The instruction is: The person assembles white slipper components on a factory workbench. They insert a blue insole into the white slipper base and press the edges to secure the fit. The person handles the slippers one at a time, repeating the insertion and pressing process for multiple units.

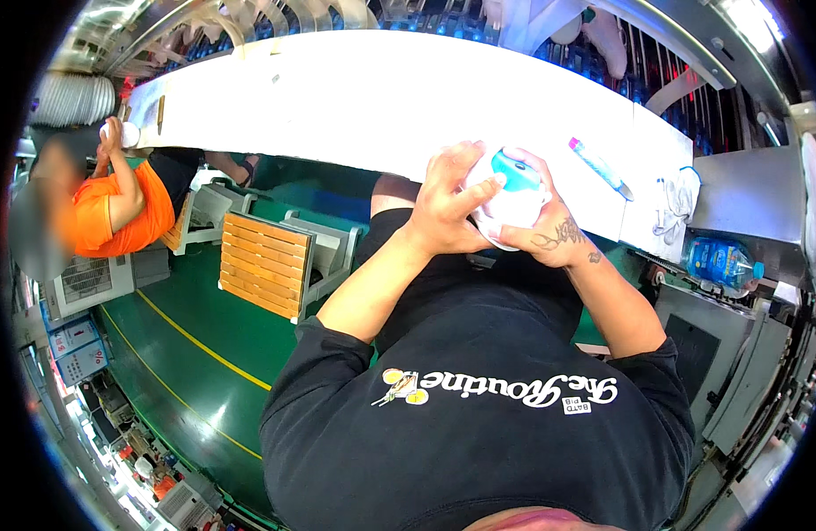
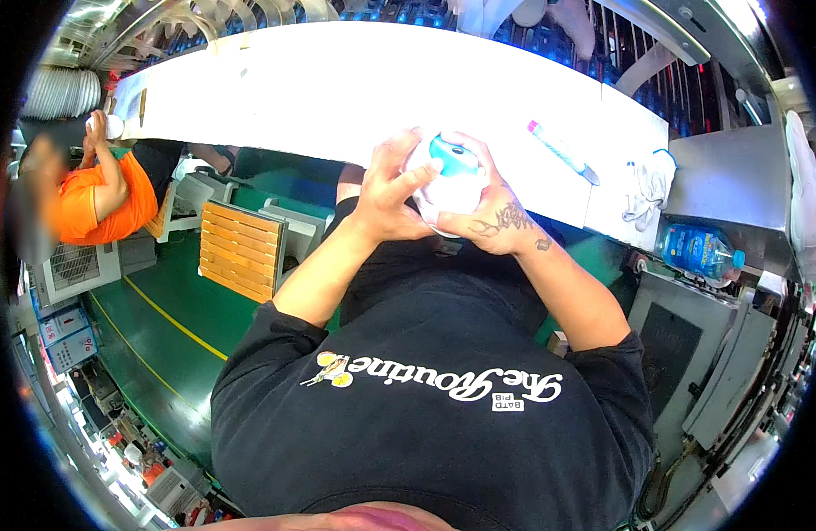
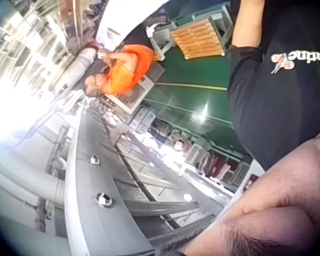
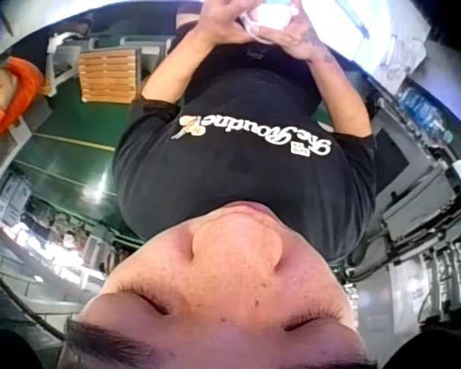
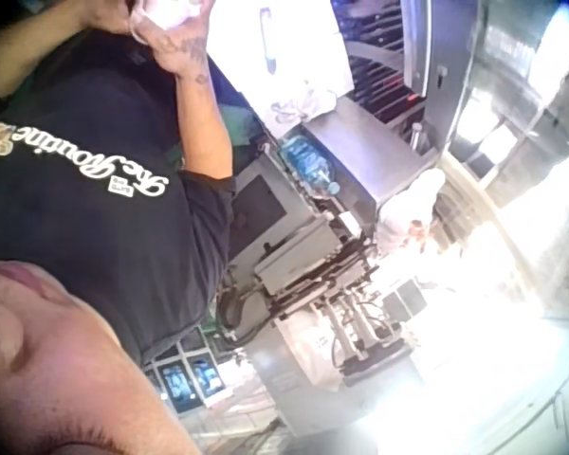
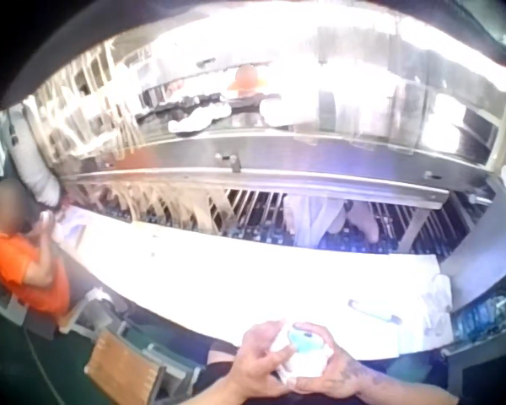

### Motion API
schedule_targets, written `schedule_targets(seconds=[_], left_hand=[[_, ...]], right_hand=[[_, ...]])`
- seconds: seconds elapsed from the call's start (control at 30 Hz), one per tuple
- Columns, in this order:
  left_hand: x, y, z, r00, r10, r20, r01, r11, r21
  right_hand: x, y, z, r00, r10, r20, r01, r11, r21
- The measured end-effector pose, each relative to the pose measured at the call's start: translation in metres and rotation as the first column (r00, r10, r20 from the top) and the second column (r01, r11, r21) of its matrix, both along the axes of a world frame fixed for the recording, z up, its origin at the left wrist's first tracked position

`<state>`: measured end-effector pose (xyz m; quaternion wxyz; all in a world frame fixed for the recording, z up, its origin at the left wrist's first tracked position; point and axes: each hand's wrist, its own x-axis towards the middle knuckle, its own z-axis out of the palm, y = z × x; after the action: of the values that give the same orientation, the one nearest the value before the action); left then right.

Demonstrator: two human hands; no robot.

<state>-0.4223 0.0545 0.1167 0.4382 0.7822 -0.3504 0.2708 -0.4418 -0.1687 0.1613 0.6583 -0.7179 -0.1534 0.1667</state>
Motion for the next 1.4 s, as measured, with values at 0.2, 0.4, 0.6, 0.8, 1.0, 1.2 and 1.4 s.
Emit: schedule_targets(seconds=[0.2,0.4,0.6,0.8,1.0,1.2,1.4], left_hand=[[-0.002,-0.015,0.001,0.995,0.084,0.061,-0.086,0.996,0.034],[-0.003,-0.022,0.001,0.986,0.147,0.077,-0.155,0.983,0.099],[0.0,-0.024,0.004,0.988,0.153,0.035,-0.154,0.988,0.018],[0.001,-0.027,-0.001,0.983,0.178,0.044,-0.181,0.98,0.084],[-0.001,-0.046,0.005,0.969,0.243,0.05,-0.247,0.962,0.115],[0.0,-0.059,0.009,0.968,0.243,0.058,-0.25,0.94,0.232],[0.01,-0.018,0.039,0.973,0.15,-0.175,-0.083,0.937,0.338]], right_hand=[[0.0,-0.01,-0.001,0.998,-0.059,-0.003,0.058,0.989,-0.135],[-0.016,-0.024,0.008,0.997,-0.053,-0.055,0.045,0.988,-0.148],[-0.009,-0.025,-0.001,0.988,-0.092,-0.127,0.081,0.992,-0.092],[-0.007,-0.009,0.02,0.969,-0.197,-0.15,0.139,0.935,-0.327],[-0.002,-0.008,0.027,0.962,-0.245,-0.121,0.191,0.92,-0.341],[-0.001,-0.017,0.009,0.941,-0.32,-0.113,0.265,0.9,-0.346],[0.001,-0.042,-0.002,0.948,-0.302,-0.097,0.261,0.916,-0.305]])
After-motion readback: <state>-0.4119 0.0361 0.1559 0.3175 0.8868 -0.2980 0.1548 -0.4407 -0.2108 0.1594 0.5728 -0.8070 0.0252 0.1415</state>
